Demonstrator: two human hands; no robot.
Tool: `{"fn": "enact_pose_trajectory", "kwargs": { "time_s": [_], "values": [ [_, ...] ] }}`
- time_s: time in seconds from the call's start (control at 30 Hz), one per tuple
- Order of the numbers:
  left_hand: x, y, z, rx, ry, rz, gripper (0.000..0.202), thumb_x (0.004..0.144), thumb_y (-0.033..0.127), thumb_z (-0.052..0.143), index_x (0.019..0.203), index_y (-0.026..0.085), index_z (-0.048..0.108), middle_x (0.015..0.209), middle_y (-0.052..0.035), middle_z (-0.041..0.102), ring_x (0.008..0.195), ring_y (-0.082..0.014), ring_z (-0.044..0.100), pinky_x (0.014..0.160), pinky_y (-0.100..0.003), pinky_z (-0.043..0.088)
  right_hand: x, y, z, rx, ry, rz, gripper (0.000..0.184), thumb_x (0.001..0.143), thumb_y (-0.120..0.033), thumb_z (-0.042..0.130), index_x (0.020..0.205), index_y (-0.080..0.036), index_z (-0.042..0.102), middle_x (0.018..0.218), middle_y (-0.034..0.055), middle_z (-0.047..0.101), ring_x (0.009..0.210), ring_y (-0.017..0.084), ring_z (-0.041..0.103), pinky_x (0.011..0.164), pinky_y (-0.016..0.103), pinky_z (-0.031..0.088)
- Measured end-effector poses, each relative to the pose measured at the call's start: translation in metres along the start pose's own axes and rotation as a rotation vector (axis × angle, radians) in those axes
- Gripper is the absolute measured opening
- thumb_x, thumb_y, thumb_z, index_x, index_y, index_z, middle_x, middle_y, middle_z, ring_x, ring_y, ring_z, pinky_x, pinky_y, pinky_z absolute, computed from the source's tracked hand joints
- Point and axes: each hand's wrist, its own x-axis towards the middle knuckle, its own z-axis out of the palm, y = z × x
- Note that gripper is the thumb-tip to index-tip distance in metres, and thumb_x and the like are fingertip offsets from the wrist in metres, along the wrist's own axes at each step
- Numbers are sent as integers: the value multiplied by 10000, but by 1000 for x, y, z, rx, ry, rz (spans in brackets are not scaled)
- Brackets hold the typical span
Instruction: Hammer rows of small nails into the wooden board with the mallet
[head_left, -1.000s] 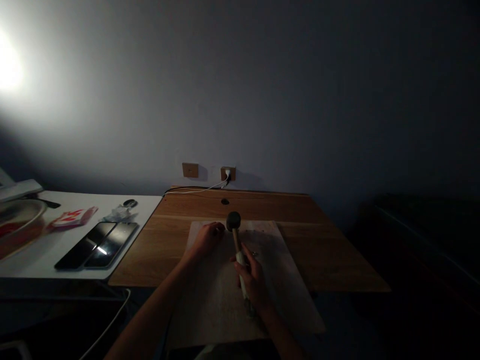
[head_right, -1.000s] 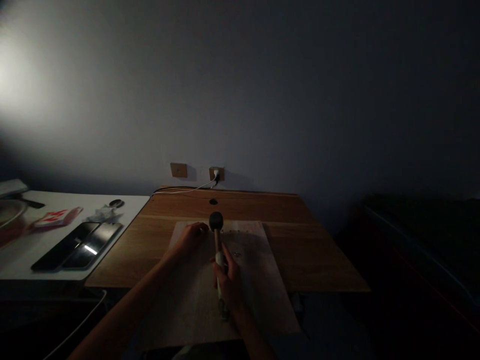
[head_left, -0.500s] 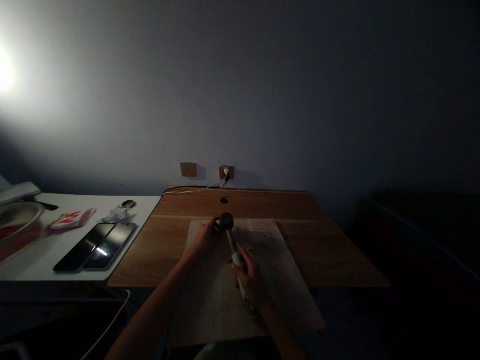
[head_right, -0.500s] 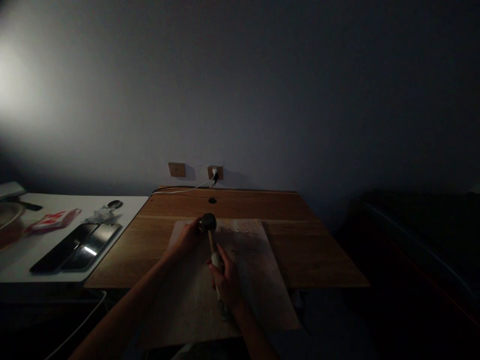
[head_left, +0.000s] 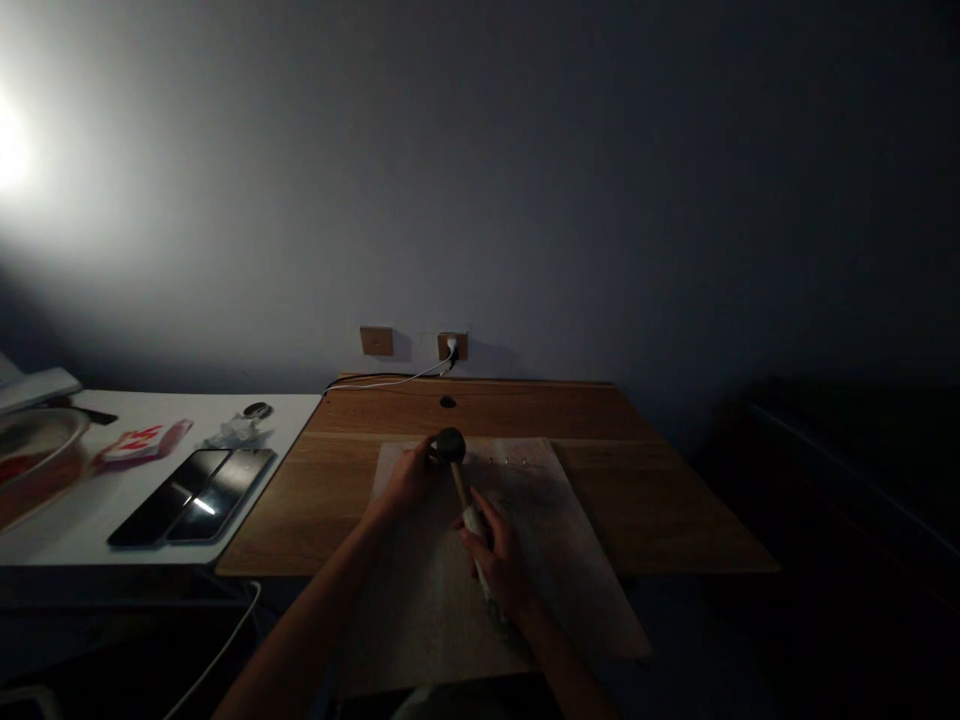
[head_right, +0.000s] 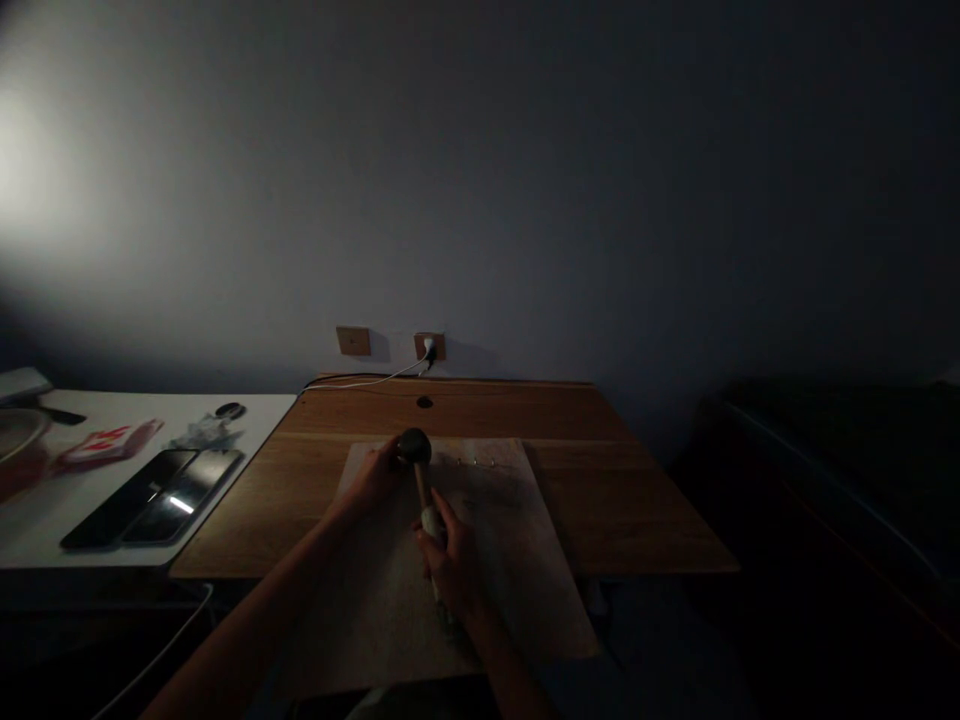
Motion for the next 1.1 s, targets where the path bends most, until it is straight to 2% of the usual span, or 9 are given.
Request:
{"fn": "enact_pose_trajectory", "kwargs": {
  "time_s": [0.23, 0.3, 0.37, 0.47, 0.57, 0.63, 0.8, 1.0, 1.1],
  "values": [
    [-5, 6, -6, 49, -39, 30, 520, 814, 73, 618, 1323, 181, 601, 1040, -60, 775, 824, -193, 728, 756, -269, 555, -4, -12, -5, 53, 45, 3, 625, 823, -363, 679, 1419, -197, 594, 955, 20, 729, 460, 79, 500, 406, 222, 430],
    [-12, 13, -6, 171, 29, 109, 437, 845, 135, 651, 1280, 182, 629, 1123, -100, 743, 911, -220, 715, 821, -314, 562, -6, -16, -16, 83, 91, -4, 629, 823, -379, 695, 1419, -207, 592, 980, 29, 741, 453, 80, 503, 408, 227, 423],
    [-19, 27, -1, 317, 93, 284, 326, 888, 183, 652, 1213, 184, 668, 1165, -130, 710, 1020, -254, 683, 902, -360, 546, -7, -17, -33, 96, 164, -15, 651, 810, -406, 723, 1416, -205, 595, 946, 28, 745, 447, 88, 504, 408, 234, 419],
    [-26, 59, 14, 446, -64, 622, 283, 935, 131, 590, 1191, 209, 684, 1122, -109, 718, 1050, -250, 661, 933, -362, 524, -4, -16, -62, 59, 297, 6, 691, 792, -444, 739, 1419, -189, 601, 838, 16, 731, 484, 131, 545, 432, 253, 445],
    [-27, 89, 33, 541, -293, 800, 297, 959, 120, 587, 1231, 206, 671, 1097, -109, 733, 1038, -253, 667, 908, -361, 528, -1, -13, -83, -13, 467, -40, 627, 739, -457, 754, 1313, -213, 690, 1039, 69, 760, 753, 217, 688, 562, 284, 532],
    [-27, 101, 44, 611, -375, 805, 239, 977, 151, 596, 1196, 183, 686, 999, -109, 741, 968, -251, 680, 847, -351, 538, 0, -11, -90, -24, 540, -59, 603, 694, -464, 765, 1242, -217, 729, 1110, 74, 758, 833, 242, 704, 603, 295, 547],
    [-26, 105, 54, 696, -387, 778, 152, 982, 179, 615, 1091, 179, 720, 971, -106, 722, 961, -233, 673, 813, -314, 546, -2, -12, -89, 79, 501, 73, 763, 695, -508, 757, 1369, -169, 640, 949, 46, 758, 504, 150, 578, 457, 281, 482],
    [-16, 102, 46, 631, -429, 619, 170, 964, 107, 585, 996, 166, 741, 971, -91, 730, 944, -233, 689, 809, -305, 554, -5, -17, -84, -1, 417, 24, 723, 736, -475, 729, 1384, -166, 645, 937, 49, 731, 510, 131, 550, 462, 257, 454],
    [-14, 94, 36, 473, -338, 522, 279, 941, 32, 526, 1069, 160, 738, 1008, -98, 758, 925, -216, 713, 815, -290, 554, -6, -18, -82, -31, 399, -9, 712, 742, -465, 729, 1384, -166, 652, 907, 46, 726, 506, 126, 532, 459, 248, 437]
  ]
}}
